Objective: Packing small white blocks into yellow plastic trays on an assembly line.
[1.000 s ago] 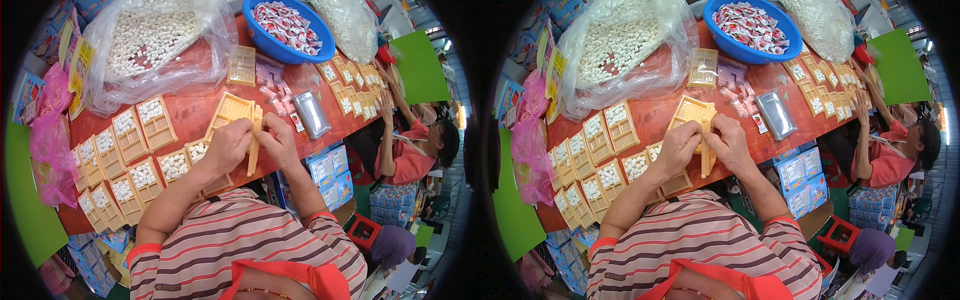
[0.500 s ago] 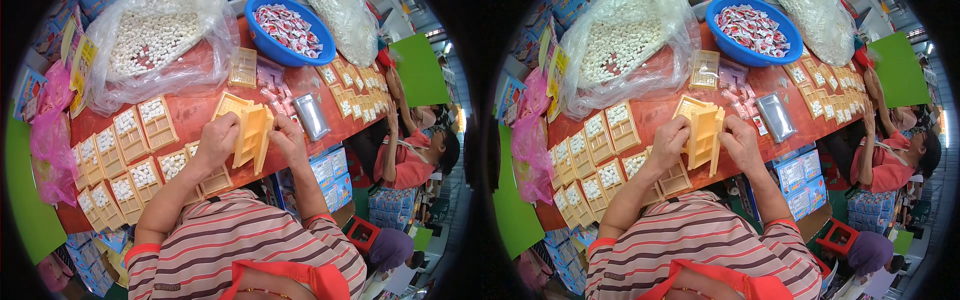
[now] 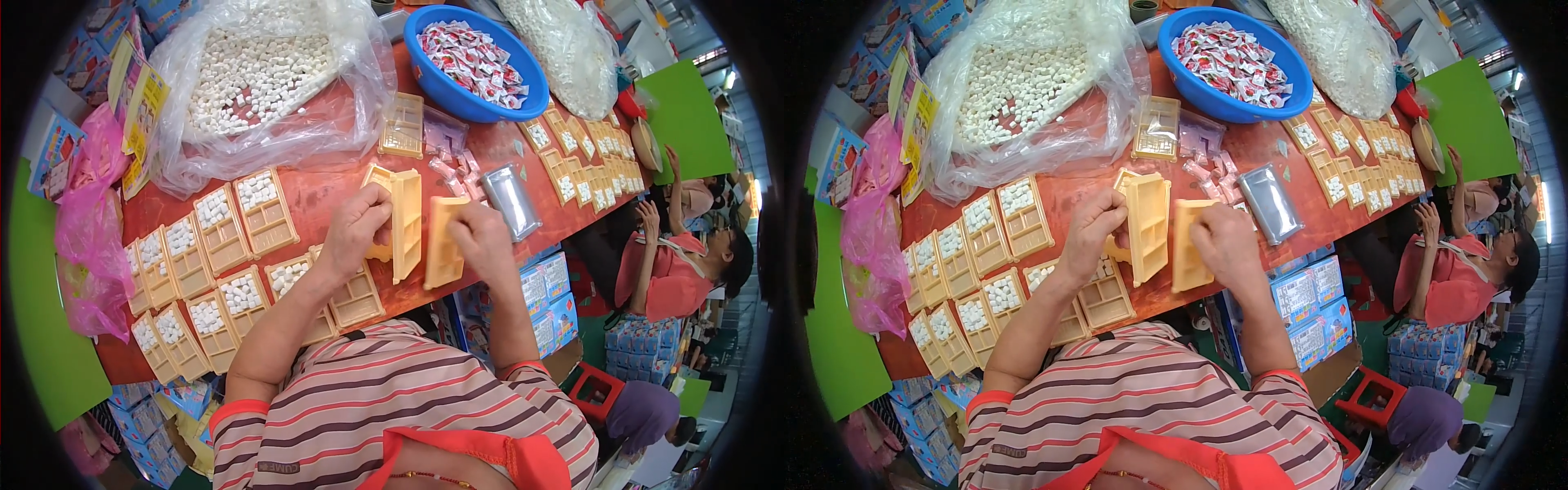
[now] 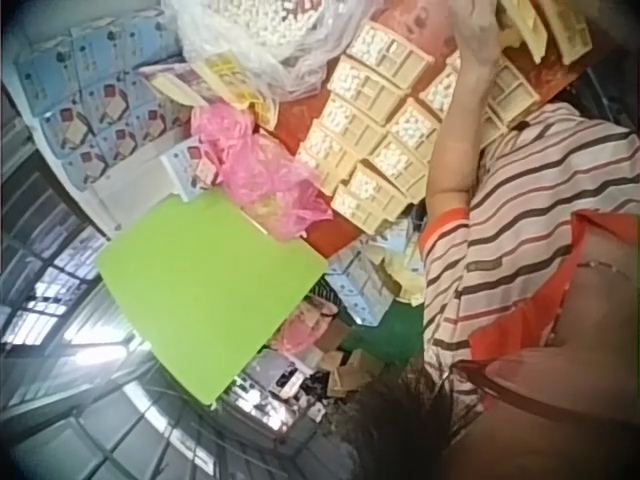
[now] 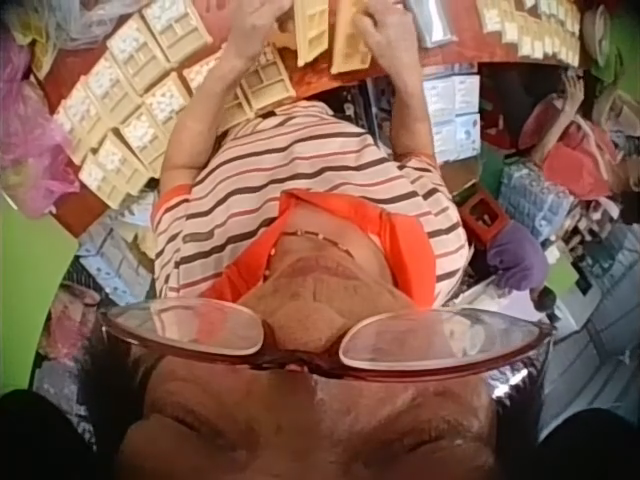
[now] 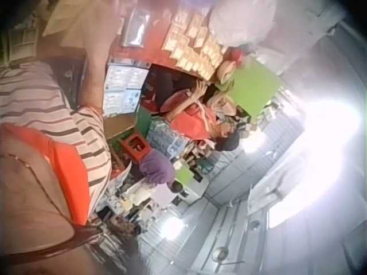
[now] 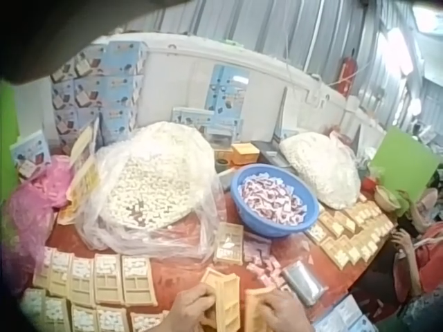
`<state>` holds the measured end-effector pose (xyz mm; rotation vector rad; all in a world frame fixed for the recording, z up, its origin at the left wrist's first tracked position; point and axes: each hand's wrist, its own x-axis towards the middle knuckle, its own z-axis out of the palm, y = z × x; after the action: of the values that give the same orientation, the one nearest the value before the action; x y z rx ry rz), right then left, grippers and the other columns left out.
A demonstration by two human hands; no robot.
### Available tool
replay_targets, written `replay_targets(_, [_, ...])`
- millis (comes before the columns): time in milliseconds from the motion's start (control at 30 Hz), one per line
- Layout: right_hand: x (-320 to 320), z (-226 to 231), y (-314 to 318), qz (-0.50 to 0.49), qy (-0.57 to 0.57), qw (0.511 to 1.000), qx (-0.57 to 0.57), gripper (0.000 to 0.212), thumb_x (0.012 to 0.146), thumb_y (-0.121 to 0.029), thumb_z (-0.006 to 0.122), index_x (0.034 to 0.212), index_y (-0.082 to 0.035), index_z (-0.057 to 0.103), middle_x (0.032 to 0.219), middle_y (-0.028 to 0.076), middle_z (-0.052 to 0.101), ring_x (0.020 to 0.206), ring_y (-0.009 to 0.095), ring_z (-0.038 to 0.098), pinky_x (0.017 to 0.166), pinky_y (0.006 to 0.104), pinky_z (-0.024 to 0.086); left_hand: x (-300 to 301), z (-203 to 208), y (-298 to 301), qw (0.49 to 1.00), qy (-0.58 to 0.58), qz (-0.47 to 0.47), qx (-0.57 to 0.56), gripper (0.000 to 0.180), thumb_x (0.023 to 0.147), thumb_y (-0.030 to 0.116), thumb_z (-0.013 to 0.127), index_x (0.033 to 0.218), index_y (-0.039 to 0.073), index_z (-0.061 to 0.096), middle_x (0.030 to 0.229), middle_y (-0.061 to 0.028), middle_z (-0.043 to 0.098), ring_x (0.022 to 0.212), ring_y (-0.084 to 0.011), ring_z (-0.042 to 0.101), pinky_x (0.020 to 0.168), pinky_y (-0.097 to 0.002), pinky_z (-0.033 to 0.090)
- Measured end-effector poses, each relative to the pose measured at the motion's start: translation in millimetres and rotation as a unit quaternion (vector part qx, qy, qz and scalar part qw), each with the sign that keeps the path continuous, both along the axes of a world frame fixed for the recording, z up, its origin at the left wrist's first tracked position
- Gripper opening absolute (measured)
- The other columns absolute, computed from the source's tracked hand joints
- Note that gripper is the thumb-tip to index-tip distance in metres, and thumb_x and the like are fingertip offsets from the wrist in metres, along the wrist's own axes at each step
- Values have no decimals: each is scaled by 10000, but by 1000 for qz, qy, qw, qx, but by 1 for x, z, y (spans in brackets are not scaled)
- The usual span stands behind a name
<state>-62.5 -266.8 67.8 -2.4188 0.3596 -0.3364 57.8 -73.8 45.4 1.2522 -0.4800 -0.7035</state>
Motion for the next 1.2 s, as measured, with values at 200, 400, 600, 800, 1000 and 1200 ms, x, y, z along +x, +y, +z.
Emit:
replay_targets(200, [17,11,42,61,-88,994,39,132,804,-136,604,838,-11,581,762,117,550,724,268,559,692,370,417,-13,1,-3,991,-123,24,48,158,896,145,491,847,4,541,651,-70,543,588,-117,528,551,-283,430])
replay_targets(400, [25,4,48,83,-73,974,197,92,795,-63,580,795,6,519,726,47,480,695,129,475,652,261,392,-14,7,3,991,-122,4,56,147,912,136,488,869,14,559,713,-26,550,614,-88,524,571,-244,435])
replay_targets(600, [15,-4,26,56,-63,960,268,84,810,-61,558,820,11,517,748,8,480,701,77,461,623,229,376,7,-6,7,985,140,1,-105,106,908,110,459,880,37,530,762,-81,605,627,-159,602,595,-266,486])
replay_targets(800, [1,-26,15,44,-108,785,608,322,796,-122,585,1068,49,586,1053,94,638,932,153,607,863,276,441,-2,-18,-8,969,206,43,-130,106,930,132,469,955,50,532,863,-80,619,714,-158,621,630,-267,490])
replay_targets(1000, [-13,-19,7,32,-128,734,666,500,812,-139,567,1252,85,492,1189,160,609,1090,235,597,972,356,444,-16,-14,-1,988,134,52,-59,191,911,147,502,1077,57,534,1020,-55,585,863,-115,577,715,-256,457])
replay_targets(1200, [-25,-16,20,21,-83,879,469,197,843,-81,551,1012,17,576,955,88,644,886,157,622,831,298,484,-50,2,-2,989,23,-148,16,657,833,176,572,1408,-4,311,1347,-160,398,1173,-177,457,959,-296,399])
